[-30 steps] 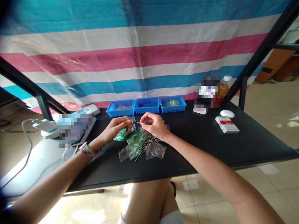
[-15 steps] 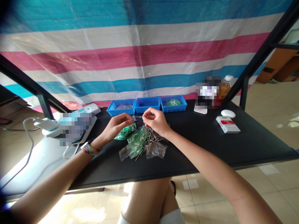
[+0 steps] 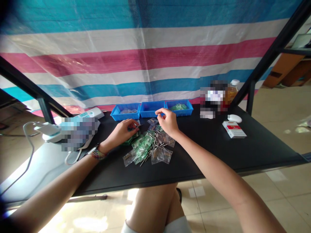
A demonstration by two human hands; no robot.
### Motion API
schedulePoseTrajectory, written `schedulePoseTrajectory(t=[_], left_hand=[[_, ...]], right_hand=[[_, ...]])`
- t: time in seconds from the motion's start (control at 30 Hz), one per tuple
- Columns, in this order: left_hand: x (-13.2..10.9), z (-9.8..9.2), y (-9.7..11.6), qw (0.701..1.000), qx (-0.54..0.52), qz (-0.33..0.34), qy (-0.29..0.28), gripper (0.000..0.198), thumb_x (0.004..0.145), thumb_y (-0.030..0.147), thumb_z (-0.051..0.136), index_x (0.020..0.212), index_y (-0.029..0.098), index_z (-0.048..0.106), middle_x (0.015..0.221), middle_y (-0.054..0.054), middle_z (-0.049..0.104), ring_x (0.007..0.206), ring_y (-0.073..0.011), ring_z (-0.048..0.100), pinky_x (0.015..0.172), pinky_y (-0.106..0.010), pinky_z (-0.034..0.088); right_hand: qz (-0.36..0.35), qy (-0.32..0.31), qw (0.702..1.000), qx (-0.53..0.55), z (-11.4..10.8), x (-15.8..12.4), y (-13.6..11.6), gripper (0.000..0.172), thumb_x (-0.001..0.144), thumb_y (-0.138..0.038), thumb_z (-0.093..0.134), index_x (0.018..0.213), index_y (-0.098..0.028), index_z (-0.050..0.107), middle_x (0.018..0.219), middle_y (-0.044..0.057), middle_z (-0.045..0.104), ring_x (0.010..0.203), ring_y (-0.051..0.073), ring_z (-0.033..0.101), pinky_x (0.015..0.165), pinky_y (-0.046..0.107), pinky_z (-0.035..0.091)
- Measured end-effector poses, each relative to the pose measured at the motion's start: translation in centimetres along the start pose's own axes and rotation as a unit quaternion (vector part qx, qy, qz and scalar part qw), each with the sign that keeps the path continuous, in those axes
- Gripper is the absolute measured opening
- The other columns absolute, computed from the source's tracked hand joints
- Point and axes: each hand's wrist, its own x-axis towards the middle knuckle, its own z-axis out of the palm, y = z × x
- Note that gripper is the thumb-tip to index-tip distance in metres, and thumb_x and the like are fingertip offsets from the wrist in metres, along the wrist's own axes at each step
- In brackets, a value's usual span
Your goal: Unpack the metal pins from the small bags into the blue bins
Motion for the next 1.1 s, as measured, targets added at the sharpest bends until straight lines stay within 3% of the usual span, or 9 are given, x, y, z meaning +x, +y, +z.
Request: schedulePoseTrajectory(t=[0.2, 0.33, 0.63, 0.77, 0.9, 0.97, 1.1], left_hand=[[0.3, -0.1, -0.4, 0.999, -0.004, -0.04, -0.001, 0.015, 0.083, 0.028, 0.07, 0.091, 0.019, 0.078, 0.086, -0.005, 0.077, 0.08, -0.0224, 0.069, 0.076, -0.033, 0.051], [0.4, -0.3, -0.6, 0.998, -0.019, -0.056, -0.025, 0.02, 0.078, 0.026, 0.07, 0.094, 0.019, 0.08, 0.083, -0.004, 0.077, 0.075, -0.0218, 0.07, 0.071, -0.032, 0.051], [0.2, -0.6, 0.4, 1.0, 0.021, 0.008, -0.001, 0.011, 0.075, 0.024, 0.067, 0.085, 0.02, 0.071, 0.081, -0.004, 0.07, 0.081, -0.0236, 0.066, 0.079, -0.035, 0.051], [0.0, -1.0, 1.0, 0.999, 0.001, 0.022, 0.032, 0.009, 0.079, 0.024, 0.065, 0.087, 0.021, 0.063, 0.083, -0.002, 0.067, 0.078, -0.0207, 0.063, 0.074, -0.033, 0.048], [-0.2, -1.3, 2.1, 0.993, -0.112, 0.033, 0.015, 0.01, 0.089, 0.03, 0.069, 0.089, 0.02, 0.067, 0.086, -0.002, 0.072, 0.079, -0.0186, 0.065, 0.076, -0.032, 0.05], [-0.4, -1.3, 2.7, 0.982, -0.188, 0.029, 0.0, 0.018, 0.092, 0.038, 0.074, 0.093, 0.02, 0.073, 0.093, -0.004, 0.077, 0.085, -0.0202, 0.069, 0.081, -0.033, 0.054], [-0.8, -0.8, 3.5, 0.956, -0.292, 0.02, 0.001, 0.027, 0.088, 0.044, 0.085, 0.089, 0.019, 0.075, 0.096, -0.008, 0.081, 0.094, -0.0235, 0.075, 0.089, -0.036, 0.059]], right_hand=[[-0.078, -0.042, 0.996, -0.034, 0.9, -0.6, 0.1, 0.017, 0.089, -0.016, 0.057, 0.088, -0.02, 0.074, 0.095, 0.004, 0.078, 0.06, 0.013, 0.059, 0.06, 0.027, 0.047], [-0.118, -0.052, 0.99, -0.048, 1.1, -0.8, 0.3, 0.02, 0.088, -0.01, 0.057, 0.086, -0.02, 0.074, 0.088, 0.003, 0.076, 0.064, 0.015, 0.058, 0.065, 0.029, 0.046], [-0.137, -0.065, 0.987, -0.055, 1.0, -1.0, 0.1, 0.022, 0.089, -0.007, 0.057, 0.084, -0.02, 0.073, 0.086, 0.002, 0.074, 0.063, 0.014, 0.056, 0.064, 0.028, 0.044], [-0.122, -0.077, 0.988, -0.06, 1.1, -1.0, 0.0, 0.021, 0.089, -0.007, 0.057, 0.085, -0.02, 0.073, 0.087, 0.003, 0.074, 0.064, 0.014, 0.057, 0.066, 0.029, 0.046], [-0.095, -0.124, 0.987, -0.032, 1.2, -1.2, -0.6, 0.012, 0.093, -0.015, 0.063, 0.091, -0.02, 0.074, 0.093, 0.003, 0.075, 0.063, 0.013, 0.058, 0.065, 0.028, 0.046], [-0.049, -0.173, 0.984, 0.008, 1.2, -1.3, -1.2, 0.01, 0.096, -0.027, 0.067, 0.094, -0.02, 0.074, 0.093, 0.002, 0.075, 0.062, 0.013, 0.059, 0.062, 0.028, 0.046], [0.055, -0.261, 0.957, 0.116, 1.2, -1.7, -2.3, 0.026, 0.098, -0.044, 0.069, 0.091, -0.019, 0.07, 0.08, 0.0, 0.073, 0.059, 0.014, 0.063, 0.057, 0.027, 0.047]])
